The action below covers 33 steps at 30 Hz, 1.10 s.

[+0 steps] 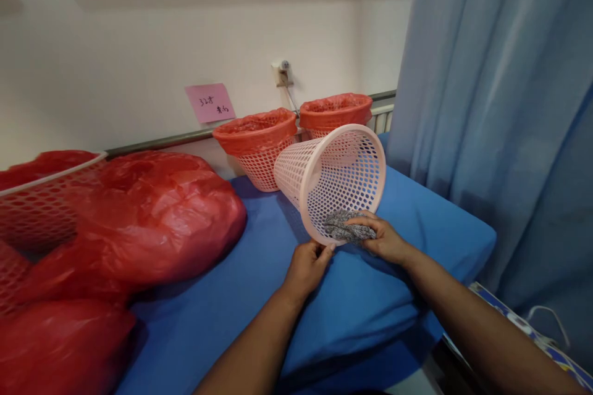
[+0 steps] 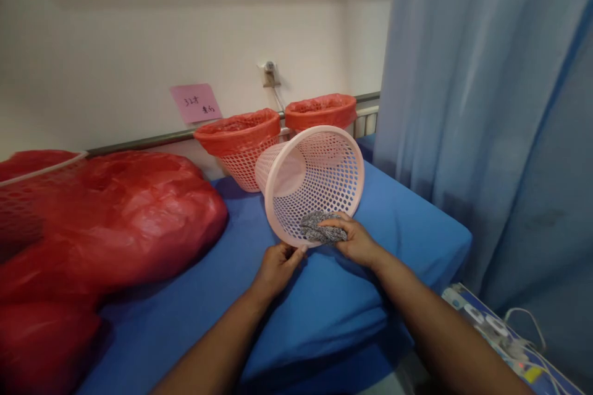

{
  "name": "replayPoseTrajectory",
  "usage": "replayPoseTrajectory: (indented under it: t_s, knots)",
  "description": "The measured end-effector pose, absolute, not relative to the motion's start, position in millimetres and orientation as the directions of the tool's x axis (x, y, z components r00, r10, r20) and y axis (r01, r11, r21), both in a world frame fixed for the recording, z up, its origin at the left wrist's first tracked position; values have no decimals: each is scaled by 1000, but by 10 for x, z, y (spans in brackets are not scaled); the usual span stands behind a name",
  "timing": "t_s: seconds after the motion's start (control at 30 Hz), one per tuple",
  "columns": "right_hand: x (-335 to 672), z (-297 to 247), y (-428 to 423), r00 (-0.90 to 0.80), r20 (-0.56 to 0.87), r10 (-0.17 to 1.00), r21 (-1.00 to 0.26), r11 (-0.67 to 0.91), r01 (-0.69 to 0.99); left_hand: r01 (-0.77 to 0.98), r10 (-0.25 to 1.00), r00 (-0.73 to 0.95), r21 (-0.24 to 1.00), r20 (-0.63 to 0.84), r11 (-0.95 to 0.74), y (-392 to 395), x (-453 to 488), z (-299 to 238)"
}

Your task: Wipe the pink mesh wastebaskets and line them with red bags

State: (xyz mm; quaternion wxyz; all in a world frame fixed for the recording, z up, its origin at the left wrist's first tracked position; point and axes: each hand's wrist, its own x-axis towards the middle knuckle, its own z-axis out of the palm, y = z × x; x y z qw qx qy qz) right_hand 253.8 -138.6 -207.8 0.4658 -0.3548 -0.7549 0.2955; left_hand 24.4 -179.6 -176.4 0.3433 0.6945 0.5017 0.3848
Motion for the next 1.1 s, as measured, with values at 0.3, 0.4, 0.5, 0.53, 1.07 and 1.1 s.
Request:
replayPoseTrajectory:
  t_s: [0.3, 0.4, 0.5, 0.53, 1.07, 1.1]
  knots:
    - [2764, -2142, -1298, 173, 603, 779, -636, 337, 694, 418, 924, -72, 853, 376, -314, -1840, 174, -1525]
    - [2643, -2111, -1375, -104, 528, 843, -641, 476, 603, 428, 947, 10, 854, 321, -294, -1819, 209, -1598]
    - [2526, -2057, -1442, -318, 496, 808, -740, 585, 332, 438, 964, 147, 859, 223, -265, -1797, 247, -1717]
    - [2505, -2041, -1453, -355, 494, 794, -769, 589, 248, 437, 962, 187, 860, 199, -263, -1793, 254, -1747]
    - [2647, -2126, -1331, -67, 512, 856, -693, 458, 556, 381, 944, 1, 873, 329, -304, -1815, 189, -1612]
    - [2607, -2107, -1364, -171, 495, 852, -710, 510, 485, 381, 950, 23, 876, 312, -297, -1807, 200, -1641]
